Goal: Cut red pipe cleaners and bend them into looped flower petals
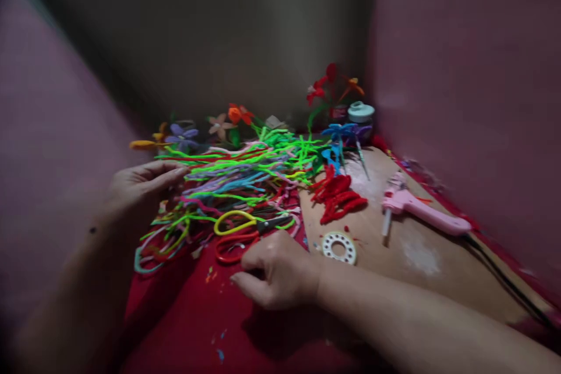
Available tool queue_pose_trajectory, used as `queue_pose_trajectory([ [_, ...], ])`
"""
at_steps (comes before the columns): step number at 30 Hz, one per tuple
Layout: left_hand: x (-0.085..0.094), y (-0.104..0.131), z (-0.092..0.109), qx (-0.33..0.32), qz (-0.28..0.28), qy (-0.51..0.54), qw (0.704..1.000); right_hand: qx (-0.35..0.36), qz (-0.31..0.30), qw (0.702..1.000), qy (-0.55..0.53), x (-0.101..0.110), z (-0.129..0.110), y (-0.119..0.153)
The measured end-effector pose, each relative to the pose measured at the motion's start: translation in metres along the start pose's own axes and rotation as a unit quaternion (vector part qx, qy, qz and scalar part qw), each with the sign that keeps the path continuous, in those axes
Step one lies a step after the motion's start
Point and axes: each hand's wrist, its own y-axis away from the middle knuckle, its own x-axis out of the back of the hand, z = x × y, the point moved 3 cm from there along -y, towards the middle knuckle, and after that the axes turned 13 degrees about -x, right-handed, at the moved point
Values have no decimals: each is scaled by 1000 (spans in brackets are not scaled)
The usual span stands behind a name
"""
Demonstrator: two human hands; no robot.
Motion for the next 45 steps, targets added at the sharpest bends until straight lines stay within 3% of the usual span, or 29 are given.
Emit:
queue_pose_trajectory([
  [4, 41, -6, -17, -13, 115, 9, 993, -2, -4, 1000, 9, 0, -7, 2],
  [7, 59, -6, -36, -21, 173, 17, 985, -7, -10, 1000, 20, -2, -10, 2],
  [15, 70, -5, -71, 8, 156, 8, 988, -37, -25, 997, 61, -7, -8, 3],
  [21, 67, -17, -61, -52, 186, -70, 979, -37, -27, 997, 68, -9, -9, 3],
  [24, 56, -30, -44, -107, 146, -129, 975, -46, -23, 997, 66, -9, -8, 2],
  [27, 37, -44, -36, -146, 46, -193, 969, -53, -16, 997, 60, -9, -6, 2],
  [32, 15, -58, -50, -171, -33, -289, 941, -59, -27, 996, 53, -8, -5, 1],
  [38, 16, -56, -62, -222, -46, -339, 913, -62, -21, 997, 43, -6, -5, -1],
  [45, 40, -53, -38, -245, -10, -360, 900, -63, -20, 997, 39, -6, -2, 0],
])
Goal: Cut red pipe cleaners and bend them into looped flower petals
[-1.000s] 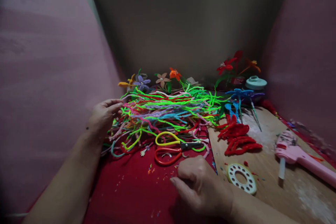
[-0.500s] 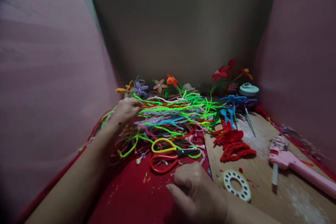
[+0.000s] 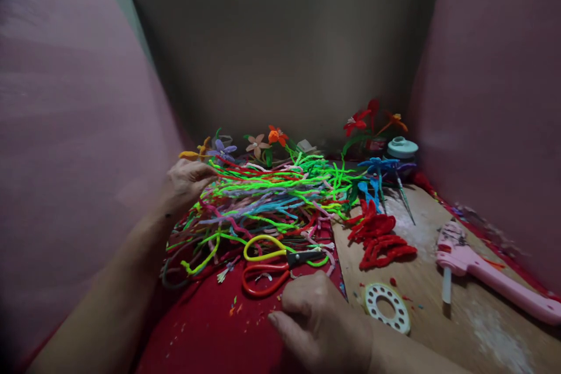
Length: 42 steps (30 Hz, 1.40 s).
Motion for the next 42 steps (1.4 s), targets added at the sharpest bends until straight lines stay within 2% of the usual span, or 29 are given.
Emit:
queue_pose_trajectory([
  [5, 19, 4, -7, 92, 55, 35, 994, -11, 1, 1000, 3, -1, 1, 0],
  [10, 39, 7, -9, 121, 112, 38, 986, -8, 9, 1000, -5, 0, 0, 0],
  [15, 78, 15, -10, 128, 141, -37, 981, -5, 21, 1000, -11, 0, 1, 0],
  [16, 89, 17, -10, 139, 170, -62, 974, -6, 20, 1000, -14, 0, 1, 0],
  [19, 113, 24, 1, 170, 280, -87, 941, -21, 4, 999, -49, 1, 0, -2],
  [21, 111, 23, 20, 179, 278, 7, 944, -51, -1, 993, -106, 4, 0, -4],
  [23, 90, 20, 47, 197, 199, 153, 948, -105, 7, 973, -206, 9, 3, -8],
  [25, 58, 18, 82, 169, 75, 282, 941, -160, 12, 923, -351, 14, 9, -14],
  [27, 24, 23, 115, 162, -63, 378, 909, -185, 38, 869, -457, 20, 17, -20],
  [28, 10, 28, 128, 165, -111, 415, 888, -189, 62, 841, -503, 24, 22, -22],
  [30, -11, 37, 146, 153, -165, 446, 866, -184, 98, 803, -559, 30, 32, -26],
  [32, -21, 44, 154, 127, -183, 440, 870, -180, 121, 783, -583, 34, 41, -29],
  [33, -24, 46, 155, 114, -189, 429, 876, -178, 125, 785, -580, 35, 43, -29],
  [36, -28, 51, 152, 95, -224, 411, 879, -177, 145, 781, -581, 36, 48, -30],
  [42, -31, 57, 144, 43, -317, 369, 873, -179, 165, 733, -635, 39, 50, -30],
])
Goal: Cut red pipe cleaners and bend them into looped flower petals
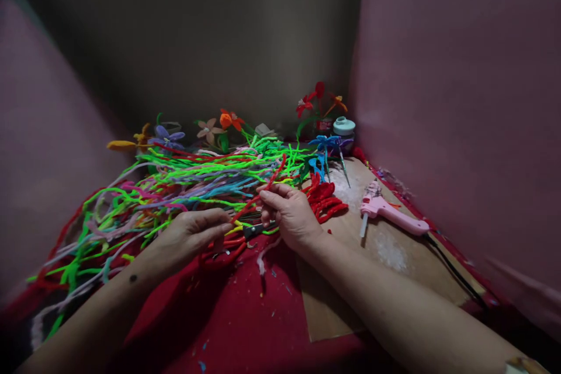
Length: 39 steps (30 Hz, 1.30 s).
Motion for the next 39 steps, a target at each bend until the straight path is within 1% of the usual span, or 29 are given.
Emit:
queue_pose_trajectory([
  [2, 1, 1, 0, -1, -26, -4, 1000, -1, 8, 1000, -20, 1, -1, 0],
  [5, 2, 3, 2, 2, -58, 25, 998, -18, 15, 999, -27, 1, -1, 0],
  [8, 3, 4, 0, 22, -78, 66, 994, -35, 7, 999, -27, 0, 0, 2],
  [11, 7, 5, -5, 42, -96, 90, 990, -31, -4, 999, -24, -1, 1, 3],
  [14, 10, 5, -7, 32, -111, 101, 988, -26, -12, 999, -19, -1, 0, 3],
  [18, 12, 4, -6, 22, -108, 107, 988, -13, -1, 1000, -17, 1, -3, 3],
  [20, 12, 4, -6, 31, -108, 122, 986, -13, 4, 1000, -23, 2, -3, 2],
  [23, 12, 4, -7, 47, -112, 155, 980, -15, -7, 999, -38, 2, -4, 2],
  [26, 13, 5, -12, 66, -93, 176, 978, -20, -14, 998, -54, 2, -5, 1],
  [29, 13, 6, -17, 75, -76, 195, 975, -23, 0, 998, -54, 5, -7, 0],
  [33, 12, 6, -19, 54, -65, 225, 971, -34, 29, 997, -61, 8, -11, -1],
  [36, 10, 5, -18, 42, -60, 249, 966, -25, 11, 998, -53, 3, -10, 1],
  [39, 4, 4, -14, 31, -67, 267, 961, -29, -28, 999, 0, -6, -5, 6],
])
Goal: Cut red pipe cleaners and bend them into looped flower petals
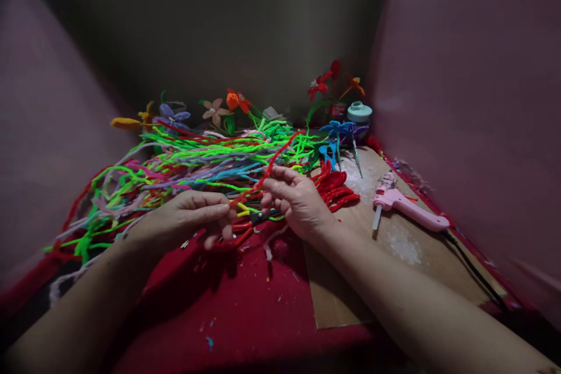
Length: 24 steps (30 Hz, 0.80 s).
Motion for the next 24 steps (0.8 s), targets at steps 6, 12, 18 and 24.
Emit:
queue_pose_trajectory([
  [6, -16, -2, 1, 14, -29, 7, 999, -42, -39, 995, 83, -4, 13, 6],
  [12, -20, -2, 0, -7, 4, 65, 998, -22, -1, 996, 90, 1, 13, 2],
  [18, -25, -5, 2, -11, 73, 95, 993, -7, 16, 996, 93, 2, 13, 2],
  [24, -31, -7, 4, -15, 98, 71, 992, -36, 10, 994, 104, -2, 16, 5],
])
